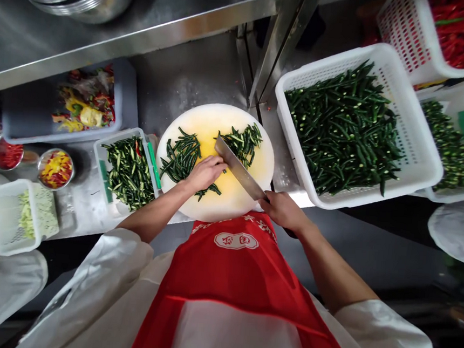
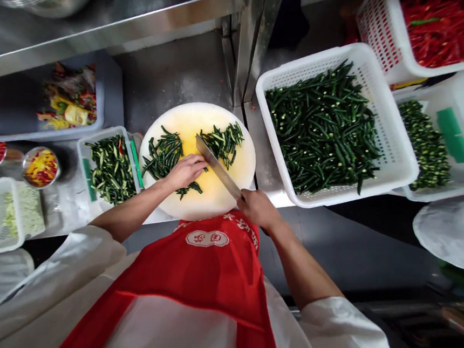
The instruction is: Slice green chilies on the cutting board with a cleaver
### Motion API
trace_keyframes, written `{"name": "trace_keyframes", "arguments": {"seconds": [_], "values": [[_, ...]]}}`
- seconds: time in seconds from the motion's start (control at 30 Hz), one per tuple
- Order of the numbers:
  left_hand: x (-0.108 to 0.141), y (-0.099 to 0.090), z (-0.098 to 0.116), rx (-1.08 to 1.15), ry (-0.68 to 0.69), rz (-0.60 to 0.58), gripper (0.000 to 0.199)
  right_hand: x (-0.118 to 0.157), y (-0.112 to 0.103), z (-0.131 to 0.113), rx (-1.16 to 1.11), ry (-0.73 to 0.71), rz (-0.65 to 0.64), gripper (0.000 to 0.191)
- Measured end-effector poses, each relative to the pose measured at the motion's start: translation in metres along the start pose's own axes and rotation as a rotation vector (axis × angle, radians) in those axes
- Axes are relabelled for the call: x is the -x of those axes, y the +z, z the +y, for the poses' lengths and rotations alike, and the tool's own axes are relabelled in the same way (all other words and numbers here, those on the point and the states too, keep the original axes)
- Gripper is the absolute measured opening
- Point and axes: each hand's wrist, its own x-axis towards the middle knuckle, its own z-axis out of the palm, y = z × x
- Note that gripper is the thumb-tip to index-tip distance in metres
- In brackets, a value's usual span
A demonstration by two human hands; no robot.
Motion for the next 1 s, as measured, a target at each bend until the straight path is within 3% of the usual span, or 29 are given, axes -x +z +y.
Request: {"name": "trace_keyframes", "arguments": {"seconds": [0.13, 0.4, 0.57, 0.67, 0.87, 1.0], "values": [[-0.001, 0.004, -0.006, 0.033, -0.086, 0.081, 0.023, 0.001, -0.001, -0.001, -0.004, -0.024, 0.007, 0.033], [0.0, 0.01, -0.008, 0.023, -0.07, 0.106, 0.025, 0.013, -0.018, -0.01, 0.011, -0.057, -0.035, 0.032], [-0.001, 0.01, -0.008, 0.046, -0.08, 0.102, 0.026, 0.022, -0.029, -0.013, -0.013, 0.0, -0.102, 0.034], [-0.001, 0.012, -0.009, 0.06, -0.077, 0.117, 0.026, 0.01, -0.02, -0.017, -0.003, 0.025, -0.102, 0.032], [-0.001, 0.006, -0.011, 0.14, -0.065, 0.111, 0.022, -0.04, -0.002, -0.025, -0.022, -0.028, -0.01, 0.031], [0.006, -0.015, -0.011, 0.198, -0.182, 0.187, 0.018, -0.036, -0.008, -0.019, -0.039, -0.042, 0.041, 0.032]]}}
